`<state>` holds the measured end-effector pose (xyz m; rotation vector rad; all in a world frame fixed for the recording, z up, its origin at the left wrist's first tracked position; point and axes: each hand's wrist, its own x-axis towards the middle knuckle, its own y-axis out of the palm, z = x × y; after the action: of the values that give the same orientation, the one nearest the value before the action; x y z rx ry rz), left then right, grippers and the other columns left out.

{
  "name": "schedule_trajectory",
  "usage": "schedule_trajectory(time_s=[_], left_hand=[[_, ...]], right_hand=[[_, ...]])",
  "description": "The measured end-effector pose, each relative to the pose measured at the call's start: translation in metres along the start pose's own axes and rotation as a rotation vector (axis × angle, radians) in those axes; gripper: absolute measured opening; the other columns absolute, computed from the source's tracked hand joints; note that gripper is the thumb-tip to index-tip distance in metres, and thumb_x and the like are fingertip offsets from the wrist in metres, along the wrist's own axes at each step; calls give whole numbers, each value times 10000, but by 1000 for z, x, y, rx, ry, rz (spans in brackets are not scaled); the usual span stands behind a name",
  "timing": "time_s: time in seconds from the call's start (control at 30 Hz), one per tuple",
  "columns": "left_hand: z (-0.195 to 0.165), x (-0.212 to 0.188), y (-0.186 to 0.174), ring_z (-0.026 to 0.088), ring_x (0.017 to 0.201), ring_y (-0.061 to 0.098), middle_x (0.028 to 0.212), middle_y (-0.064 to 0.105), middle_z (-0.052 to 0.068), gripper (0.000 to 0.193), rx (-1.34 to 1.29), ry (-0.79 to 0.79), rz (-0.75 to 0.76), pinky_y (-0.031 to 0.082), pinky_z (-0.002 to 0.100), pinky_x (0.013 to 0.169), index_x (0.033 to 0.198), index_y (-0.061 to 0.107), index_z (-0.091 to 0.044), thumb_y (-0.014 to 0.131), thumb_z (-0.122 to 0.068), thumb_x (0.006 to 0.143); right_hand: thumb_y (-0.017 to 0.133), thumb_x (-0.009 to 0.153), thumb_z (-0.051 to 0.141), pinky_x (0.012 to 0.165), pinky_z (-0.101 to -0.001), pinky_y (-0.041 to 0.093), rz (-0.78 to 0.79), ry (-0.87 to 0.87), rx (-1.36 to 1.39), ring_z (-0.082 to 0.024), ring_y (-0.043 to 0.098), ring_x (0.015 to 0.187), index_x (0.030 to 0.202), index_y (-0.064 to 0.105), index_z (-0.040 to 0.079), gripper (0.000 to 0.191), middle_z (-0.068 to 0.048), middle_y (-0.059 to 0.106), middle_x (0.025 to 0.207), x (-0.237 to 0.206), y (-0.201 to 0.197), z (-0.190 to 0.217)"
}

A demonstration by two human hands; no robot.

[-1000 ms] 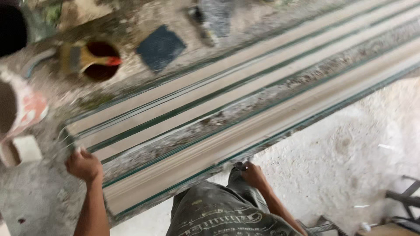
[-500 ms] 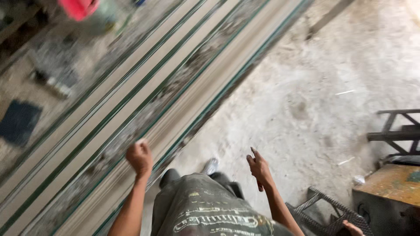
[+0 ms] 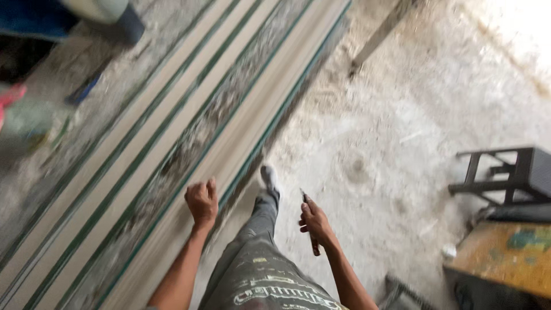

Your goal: The person scrapes residue and mold off long plaster moldings laid on a workbench, using a small handheld scraper along the grooves of each piece. They reposition the moldings to reach different sections, then sweep the surfaces with a red brush to clear the debris.

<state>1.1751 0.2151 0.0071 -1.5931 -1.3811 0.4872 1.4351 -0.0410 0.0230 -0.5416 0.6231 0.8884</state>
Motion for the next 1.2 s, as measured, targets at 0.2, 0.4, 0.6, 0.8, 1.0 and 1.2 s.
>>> schedule_trajectory(time_s=[0.2, 0.4, 0.6, 0.8, 1.0, 1.2], left_hand=[[-63, 119, 72, 335, 889, 612, 886, 671, 107, 202, -189, -61, -60, 452, 515, 858, 1043, 732, -68, 629, -239, 1011], [-122, 213, 113, 387, 1082, 606, 1150, 663, 180, 277, -314, -144, -97, 466, 517, 969, 1212, 697, -31, 582, -210, 1035], [-142, 271, 139, 413, 1227, 530, 1310, 576, 235, 360, -354, -305, 54, 428, 564, 1034, 1353, 583, -15, 576, -226, 1061], [-151, 299, 182, 416, 1300, 466, 1347, 544, 234, 471, -241, -527, -125, 423, 548, 1049, 1385, 555, -18, 579, -323, 1027], [-183, 320, 236, 472, 1493, 304, 1619, 372, 270, 614, 29, -878, -283, 229, 672, 1160, 1512, 483, -32, 604, -417, 1050], [-211, 341, 263, 537, 1537, 184, 1659, 239, 368, 836, 235, -1050, -328, 123, 720, 1181, 1587, 412, 43, 533, -593, 1059]], right_hand=[[516, 1021, 306, 484, -367, 517, -48, 27, -314, -182, 605, 536, 1522, 494, 174, 518, -91, 628, 804, 101, -32, 203], [539, 1024, 302, 446, -354, 468, 110, -85, -199, -164, 561, 498, 1511, 482, 137, 517, -55, 566, 728, 185, -35, 337], [556, 1055, 313, 477, -348, 452, 212, -304, -422, -142, 520, 541, 1532, 499, 140, 510, -71, 553, 723, 318, -16, 397], [532, 1101, 320, 588, -455, 545, 219, -1251, -1118, -318, 672, 751, 1518, 505, 154, 450, -166, 701, 991, 487, -53, 488], [347, 1148, 224, 548, -427, 628, 440, -666, -1788, -297, 704, 672, 1526, 458, 216, 394, -188, 691, 949, 653, -98, 657], [430, 1096, 238, 623, -400, 607, 608, -1358, -2197, -267, 712, 790, 1582, 425, 300, 491, -156, 682, 945, 707, -99, 769]])
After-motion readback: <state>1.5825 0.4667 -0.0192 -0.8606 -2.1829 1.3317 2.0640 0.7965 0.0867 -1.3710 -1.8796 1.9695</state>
